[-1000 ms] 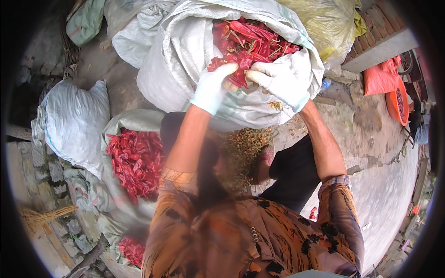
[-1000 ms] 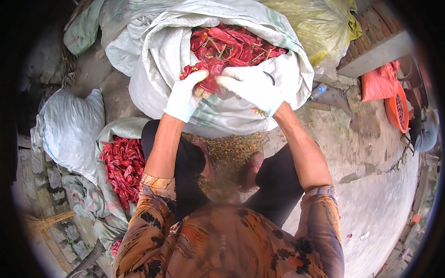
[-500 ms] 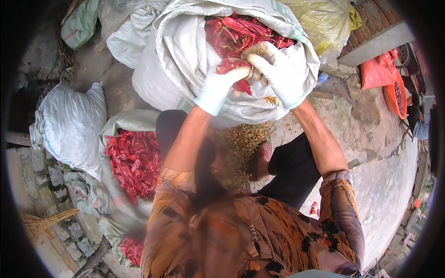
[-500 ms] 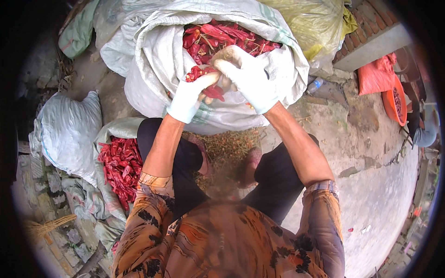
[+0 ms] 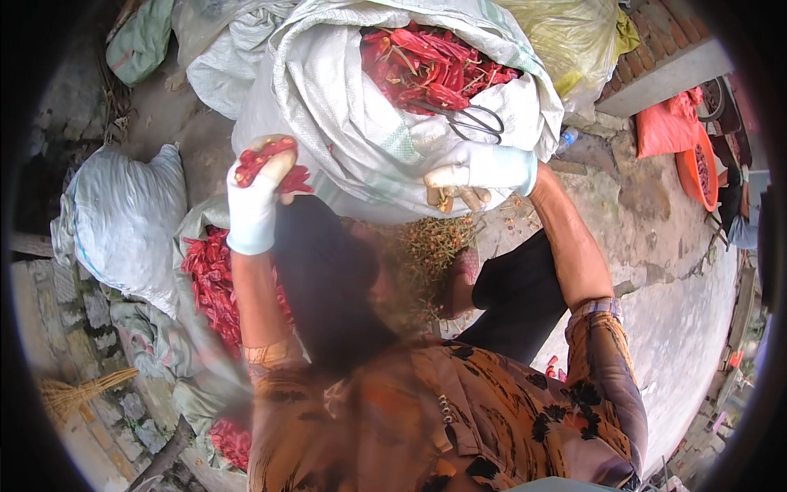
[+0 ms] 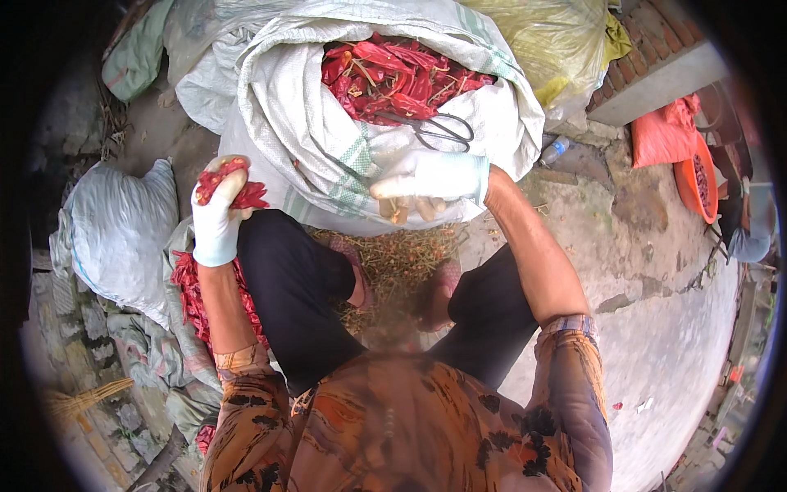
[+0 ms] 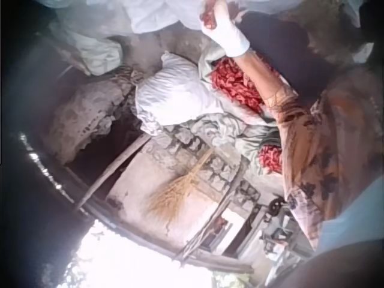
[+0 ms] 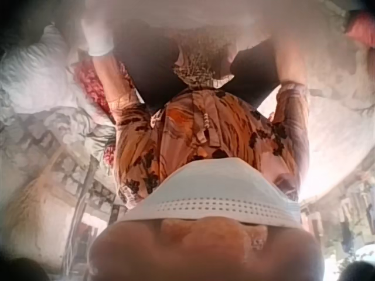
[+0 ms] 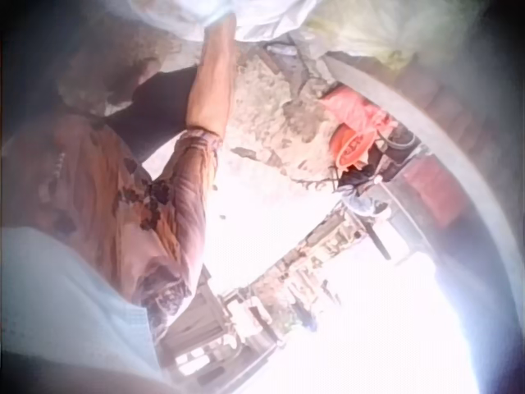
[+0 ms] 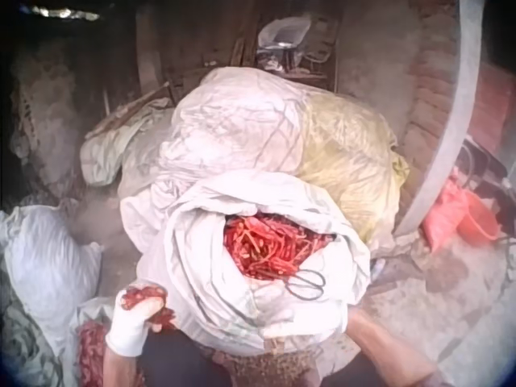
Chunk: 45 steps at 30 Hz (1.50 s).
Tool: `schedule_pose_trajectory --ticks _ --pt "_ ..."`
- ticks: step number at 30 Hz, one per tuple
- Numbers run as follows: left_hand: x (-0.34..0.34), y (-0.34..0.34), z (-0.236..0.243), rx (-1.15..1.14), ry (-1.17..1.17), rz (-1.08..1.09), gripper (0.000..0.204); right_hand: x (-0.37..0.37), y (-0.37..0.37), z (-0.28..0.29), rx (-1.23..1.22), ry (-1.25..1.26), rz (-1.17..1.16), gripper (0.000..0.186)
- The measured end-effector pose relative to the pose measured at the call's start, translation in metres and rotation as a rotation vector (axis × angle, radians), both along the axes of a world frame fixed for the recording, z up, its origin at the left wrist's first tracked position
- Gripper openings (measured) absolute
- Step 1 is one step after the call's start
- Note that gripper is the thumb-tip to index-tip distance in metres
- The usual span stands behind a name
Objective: The person sits on the ground and uses scissors to trim the stems off red chili peppers. They pick peppers from a large white sack, cut the stems, and place the trimmed peppers into a nearby sack.
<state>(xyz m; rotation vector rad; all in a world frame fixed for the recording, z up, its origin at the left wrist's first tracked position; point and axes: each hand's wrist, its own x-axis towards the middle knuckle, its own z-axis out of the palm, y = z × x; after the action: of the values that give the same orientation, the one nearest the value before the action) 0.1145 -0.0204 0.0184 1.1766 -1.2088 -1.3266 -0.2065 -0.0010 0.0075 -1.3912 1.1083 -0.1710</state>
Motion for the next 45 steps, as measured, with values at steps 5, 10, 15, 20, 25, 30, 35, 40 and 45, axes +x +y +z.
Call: schedule_pose_trajectory --ticks 5,10,15,20,25,30,35,40,45 --pt "0.205 0.064 -0.042 0.200 -0.734 0.261 0.061 -0.022 -0.027 -0.034 -0.457 0.308 -0.355 0.034" --pt "0.182 0.065 -0.037 -0.140 -0.907 0.334 0.054 -0.022 -0.060 -0.068 -0.967 0.759 -0.483 0.033" --pt "-0.018 0.007 0.011 -0.025 -0.248 -0.119 0.037 -0.044 -0.078 -0.090 -1.041 0.671 -0.543 0.030" --pt "-0.127 -0.032 -0.036 -0.004 0.051 -0.200 0.051 -0.003 -0.044 -0.024 -0.329 -0.175 -0.601 0.023" --pt "-0.140 -0.026 -0.033 0.072 0.195 -0.384 0.026 0.001 -0.018 -0.002 -0.307 -0.031 -0.344 0.028" --pt "-0.137 -0.029 -0.043 0.014 0.152 -0.397 0.024 -0.001 -0.013 0.007 -0.714 0.000 -0.530 0.028" --pt "-0.144 -0.025 -0.052 -0.042 0.069 -0.426 0.022 0.010 -0.013 0.000 -0.815 -0.093 -0.458 0.023" --pt "-0.140 -0.024 -0.051 0.082 0.127 -0.491 0.020 0.010 -0.011 -0.004 -0.805 -0.152 -0.443 0.020" --pt "-0.131 -0.023 -0.048 0.186 0.248 -0.575 0.020 0.017 -0.010 -0.005 -0.353 -0.453 -0.615 0.019"
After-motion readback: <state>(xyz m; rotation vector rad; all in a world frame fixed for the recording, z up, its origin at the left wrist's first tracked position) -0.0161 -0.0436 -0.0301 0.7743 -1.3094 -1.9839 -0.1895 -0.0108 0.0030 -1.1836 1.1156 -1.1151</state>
